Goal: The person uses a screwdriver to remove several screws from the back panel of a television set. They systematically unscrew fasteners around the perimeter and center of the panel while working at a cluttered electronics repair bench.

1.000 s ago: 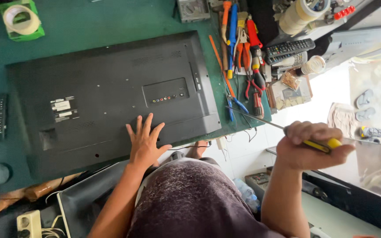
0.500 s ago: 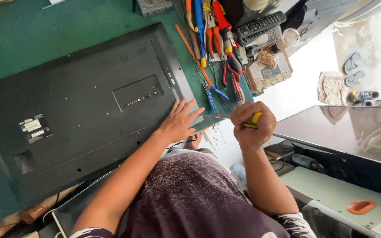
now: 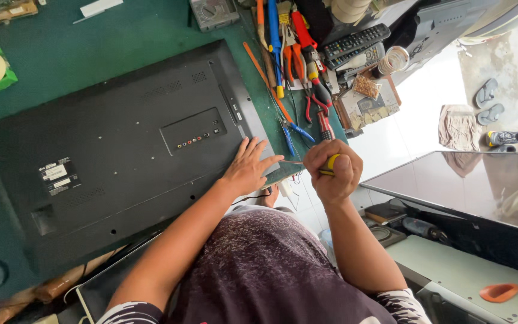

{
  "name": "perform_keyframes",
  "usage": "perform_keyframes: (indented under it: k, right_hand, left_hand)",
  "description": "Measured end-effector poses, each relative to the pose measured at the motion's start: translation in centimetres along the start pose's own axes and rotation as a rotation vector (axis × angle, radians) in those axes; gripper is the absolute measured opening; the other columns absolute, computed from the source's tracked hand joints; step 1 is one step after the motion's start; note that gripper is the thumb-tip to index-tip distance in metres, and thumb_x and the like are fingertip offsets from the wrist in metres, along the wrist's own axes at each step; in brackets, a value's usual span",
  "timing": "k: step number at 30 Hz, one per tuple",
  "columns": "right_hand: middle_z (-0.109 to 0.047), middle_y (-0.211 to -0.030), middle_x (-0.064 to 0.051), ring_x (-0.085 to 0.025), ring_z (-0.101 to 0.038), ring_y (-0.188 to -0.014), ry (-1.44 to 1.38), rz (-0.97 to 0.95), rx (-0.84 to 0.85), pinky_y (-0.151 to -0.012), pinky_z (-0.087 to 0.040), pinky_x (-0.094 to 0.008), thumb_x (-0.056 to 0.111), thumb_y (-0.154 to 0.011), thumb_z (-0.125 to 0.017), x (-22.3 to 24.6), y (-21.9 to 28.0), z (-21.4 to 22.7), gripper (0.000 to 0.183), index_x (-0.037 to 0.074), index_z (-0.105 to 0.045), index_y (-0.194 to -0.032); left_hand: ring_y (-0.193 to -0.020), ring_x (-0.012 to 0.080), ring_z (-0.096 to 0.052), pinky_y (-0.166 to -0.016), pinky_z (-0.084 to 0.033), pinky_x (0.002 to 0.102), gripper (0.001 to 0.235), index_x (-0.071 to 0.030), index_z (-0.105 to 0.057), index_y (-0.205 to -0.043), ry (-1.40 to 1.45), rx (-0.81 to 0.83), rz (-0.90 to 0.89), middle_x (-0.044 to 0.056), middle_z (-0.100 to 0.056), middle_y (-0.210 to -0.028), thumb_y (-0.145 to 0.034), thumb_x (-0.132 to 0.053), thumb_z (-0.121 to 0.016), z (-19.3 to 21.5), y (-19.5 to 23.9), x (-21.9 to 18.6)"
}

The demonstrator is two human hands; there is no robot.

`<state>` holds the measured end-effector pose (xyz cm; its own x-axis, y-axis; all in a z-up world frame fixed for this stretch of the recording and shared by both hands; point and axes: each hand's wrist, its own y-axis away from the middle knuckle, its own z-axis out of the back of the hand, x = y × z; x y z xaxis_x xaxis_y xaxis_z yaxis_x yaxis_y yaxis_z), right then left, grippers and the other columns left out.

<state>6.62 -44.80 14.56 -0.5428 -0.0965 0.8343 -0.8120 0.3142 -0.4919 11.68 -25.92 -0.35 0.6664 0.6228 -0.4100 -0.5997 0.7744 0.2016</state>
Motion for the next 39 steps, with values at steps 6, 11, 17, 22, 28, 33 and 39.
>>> perform_keyframes:
  k: [6,11,17,22,28,33,39]
  right_hand:
    - [-0.055,-0.049,-0.006,-0.011,-0.048,-0.035,0.021,-0.025,0.026,-0.037,-0.042,-0.027,0.055,-0.105,-0.040,-0.1,0.4,0.3,0.063,0.008,-0.060,-0.070]
    - [-0.055,-0.048,-0.005,-0.012,-0.048,-0.035,0.039,-0.005,0.035,-0.038,-0.043,-0.026,0.054,-0.106,-0.038,0.3,0.2,0.3,0.062,0.009,-0.060,-0.069]
    - [-0.056,-0.049,-0.006,-0.012,-0.049,-0.035,0.040,0.008,0.036,-0.038,-0.044,-0.027,0.054,-0.104,-0.039,-0.2,0.4,0.4,0.062,0.008,-0.061,-0.070]
    - [-0.054,-0.050,-0.007,-0.011,-0.046,-0.035,0.030,0.024,0.038,-0.036,-0.040,-0.028,0.053,-0.104,-0.042,-0.5,0.5,-0.3,0.062,0.004,-0.060,-0.071]
    - [-0.061,-0.088,-0.011,-0.019,-0.068,-0.075,0.179,0.091,0.126,-0.064,-0.052,-0.029,0.058,-0.110,-0.044,0.6,-1.5,-1.2,0.058,0.003,-0.059,-0.103]
    - [-0.051,-0.050,-0.008,-0.013,-0.046,-0.035,-0.345,-0.048,0.289,-0.034,-0.036,-0.024,0.058,-0.110,-0.034,-1.6,-3.0,0.1,0.077,0.005,-0.054,-0.057]
    - [-0.051,-0.085,-0.011,-0.023,-0.064,-0.075,-0.167,0.050,0.151,-0.055,-0.052,-0.028,0.026,-0.109,-0.048,-0.4,-2.8,-1.5,0.024,0.003,-0.046,-0.105]
  left_hand:
    - [-0.165,0.0434,-0.024,-0.137,-0.004,0.059,0.078,-0.042,-0.046,-0.160,0.011,0.000,0.004,0.021,-0.037,-0.170,-0.090,-0.033,-0.078,-0.6,-0.2,0.3]
    - [-0.165,0.0428,-0.024,-0.137,-0.004,0.058,0.077,-0.041,-0.047,-0.160,0.018,0.002,0.008,0.021,-0.038,-0.170,-0.090,-0.033,-0.078,-0.6,-0.1,0.2]
    - [-0.165,0.0425,-0.024,-0.137,-0.004,0.058,0.077,-0.041,-0.047,-0.159,0.020,0.008,0.013,0.021,-0.039,-0.169,-0.090,-0.035,-0.078,-0.7,-0.2,0.3]
    - [-0.164,0.0434,-0.026,-0.137,-0.005,0.058,0.078,-0.042,-0.048,-0.159,0.025,-0.014,0.001,0.021,-0.040,-0.168,-0.087,-0.038,-0.080,-1.7,-0.5,0.9]
    - [-0.162,0.0433,-0.030,-0.137,-0.008,0.059,0.084,-0.040,-0.045,-0.159,0.058,-0.076,-0.008,0.020,-0.042,-0.166,-0.084,-0.052,-0.081,-2.1,-0.5,0.9]
    - [-0.142,0.0336,-0.059,-0.121,-0.045,0.051,0.045,-0.025,-0.065,-0.147,0.631,-0.505,-0.242,0.012,-0.063,-0.149,-0.106,-0.043,-0.068,-0.6,-2.0,-1.0]
    - [-0.130,0.0350,-0.068,-0.112,-0.054,0.046,0.034,-0.018,-0.068,-0.142,0.762,-0.434,-0.260,0.014,-0.073,-0.135,-0.113,-0.033,-0.057,2.1,-1.7,-3.3]
